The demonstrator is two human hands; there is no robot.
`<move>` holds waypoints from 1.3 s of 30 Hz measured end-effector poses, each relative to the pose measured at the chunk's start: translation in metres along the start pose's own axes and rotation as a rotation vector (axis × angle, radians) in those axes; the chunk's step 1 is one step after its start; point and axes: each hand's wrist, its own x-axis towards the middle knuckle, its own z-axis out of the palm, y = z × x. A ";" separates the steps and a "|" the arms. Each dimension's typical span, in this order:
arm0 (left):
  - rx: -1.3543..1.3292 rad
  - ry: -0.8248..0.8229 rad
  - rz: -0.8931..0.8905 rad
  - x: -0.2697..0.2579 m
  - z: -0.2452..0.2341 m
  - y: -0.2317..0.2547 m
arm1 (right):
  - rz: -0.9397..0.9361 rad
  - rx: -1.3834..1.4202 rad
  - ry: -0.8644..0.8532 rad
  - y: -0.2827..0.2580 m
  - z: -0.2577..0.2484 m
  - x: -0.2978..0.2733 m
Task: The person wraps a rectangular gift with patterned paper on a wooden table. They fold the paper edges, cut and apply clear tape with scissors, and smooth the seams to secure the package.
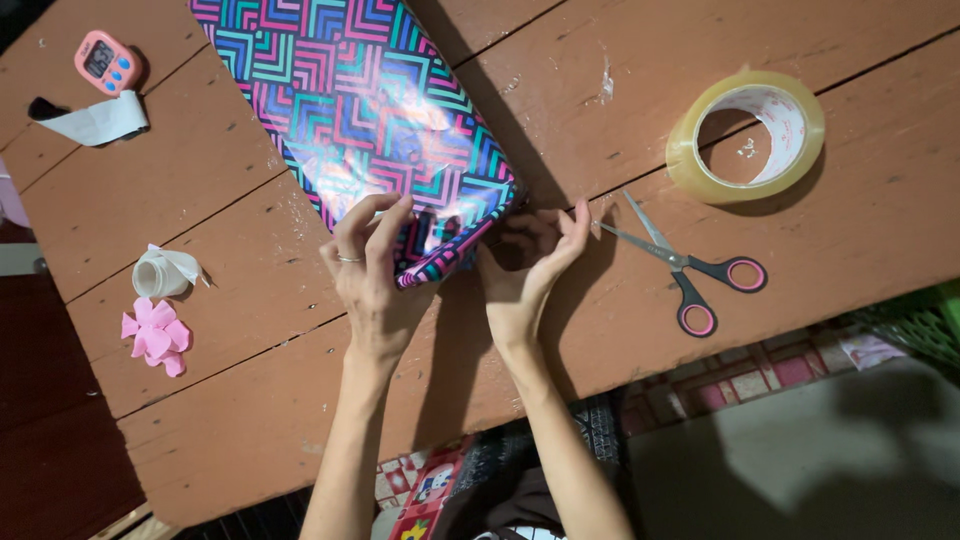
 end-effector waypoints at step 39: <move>0.404 0.306 0.350 -0.036 0.025 -0.026 | -0.194 -0.031 -0.122 0.001 -0.025 0.019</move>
